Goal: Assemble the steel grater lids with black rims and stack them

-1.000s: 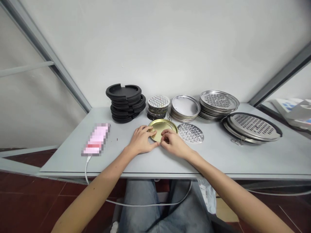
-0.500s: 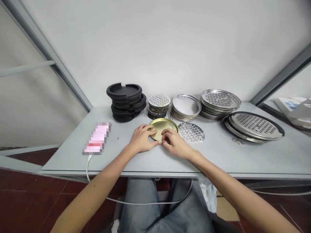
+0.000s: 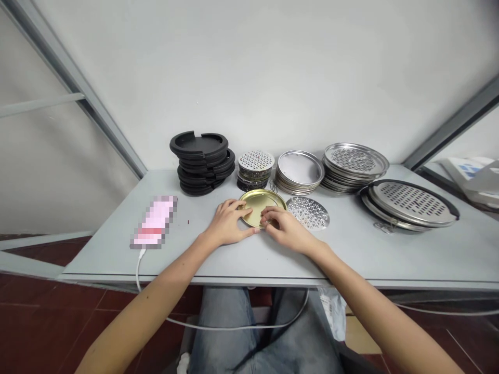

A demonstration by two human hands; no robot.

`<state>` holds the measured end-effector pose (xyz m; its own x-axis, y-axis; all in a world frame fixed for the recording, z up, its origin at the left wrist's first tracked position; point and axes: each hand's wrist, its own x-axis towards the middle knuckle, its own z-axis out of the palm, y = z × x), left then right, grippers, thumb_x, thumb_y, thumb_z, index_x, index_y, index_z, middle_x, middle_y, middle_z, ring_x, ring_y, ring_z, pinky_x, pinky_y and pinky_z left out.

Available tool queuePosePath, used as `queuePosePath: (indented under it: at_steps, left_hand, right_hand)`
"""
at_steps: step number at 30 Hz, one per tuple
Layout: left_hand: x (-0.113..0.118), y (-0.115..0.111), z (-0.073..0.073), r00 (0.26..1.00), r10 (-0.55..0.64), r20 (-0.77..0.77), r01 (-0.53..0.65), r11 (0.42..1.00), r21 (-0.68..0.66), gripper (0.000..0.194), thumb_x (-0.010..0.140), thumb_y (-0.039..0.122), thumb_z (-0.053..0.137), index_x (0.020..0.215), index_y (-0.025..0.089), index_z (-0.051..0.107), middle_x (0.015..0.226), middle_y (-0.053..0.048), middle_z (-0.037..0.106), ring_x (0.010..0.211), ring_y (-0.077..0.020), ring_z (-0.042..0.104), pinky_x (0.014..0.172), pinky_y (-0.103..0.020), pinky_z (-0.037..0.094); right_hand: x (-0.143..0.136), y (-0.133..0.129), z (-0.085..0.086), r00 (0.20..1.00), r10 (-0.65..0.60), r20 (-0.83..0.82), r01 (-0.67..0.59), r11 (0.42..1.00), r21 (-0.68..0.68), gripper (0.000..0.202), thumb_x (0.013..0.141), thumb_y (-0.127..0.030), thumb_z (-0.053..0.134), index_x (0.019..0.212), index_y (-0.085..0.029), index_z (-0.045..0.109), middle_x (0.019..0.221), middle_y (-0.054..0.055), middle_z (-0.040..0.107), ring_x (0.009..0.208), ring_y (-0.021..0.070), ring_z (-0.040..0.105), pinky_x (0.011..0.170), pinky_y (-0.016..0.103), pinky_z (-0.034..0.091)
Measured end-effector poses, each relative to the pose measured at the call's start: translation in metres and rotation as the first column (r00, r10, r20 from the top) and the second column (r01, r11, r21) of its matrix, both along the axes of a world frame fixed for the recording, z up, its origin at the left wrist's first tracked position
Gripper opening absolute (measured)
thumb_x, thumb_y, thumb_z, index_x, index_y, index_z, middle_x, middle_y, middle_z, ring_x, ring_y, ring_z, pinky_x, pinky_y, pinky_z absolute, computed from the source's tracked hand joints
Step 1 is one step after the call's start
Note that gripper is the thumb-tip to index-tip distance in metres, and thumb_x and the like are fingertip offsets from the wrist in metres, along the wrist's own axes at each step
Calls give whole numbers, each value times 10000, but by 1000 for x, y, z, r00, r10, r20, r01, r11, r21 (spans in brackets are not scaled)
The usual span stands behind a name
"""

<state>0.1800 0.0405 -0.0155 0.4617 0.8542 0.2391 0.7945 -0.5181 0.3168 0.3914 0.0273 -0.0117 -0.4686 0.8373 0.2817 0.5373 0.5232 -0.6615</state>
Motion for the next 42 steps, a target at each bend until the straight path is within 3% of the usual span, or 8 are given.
queuePosePath:
  at_steps: [24,29,42]
  left_hand:
    - [2,0,0,1000,21,0,-20,1000,-21,585,756,592,692,1214,230,655,1379,-88,535,1281,-337,423,1072,-497,354]
    - [3,0,0,1000,24,10,-24,1000,-18,551,742,575,716,1176,239,674,1347,-87,555,1265,-323,443,1067,-484,365]
    - [3,1,-1,999,38,33,-37,999,-20,492,726,538,747,1120,248,701,1309,-79,579,1238,-313,473,1050,-466,395]
  right_hand:
    - [-9,8,-4,995,-99,13,99,992,-74,204,851,-167,501,724,-160,661,1024,116,639,1019,234,592,964,373,432]
    - [-10,10,-6,993,-113,35,114,992,-46,218,870,-195,506,700,-159,637,1013,115,625,971,221,602,924,363,448]
    - [-19,14,-11,944,-177,279,138,978,155,196,878,-200,505,716,-152,604,876,99,565,881,218,549,855,358,445]
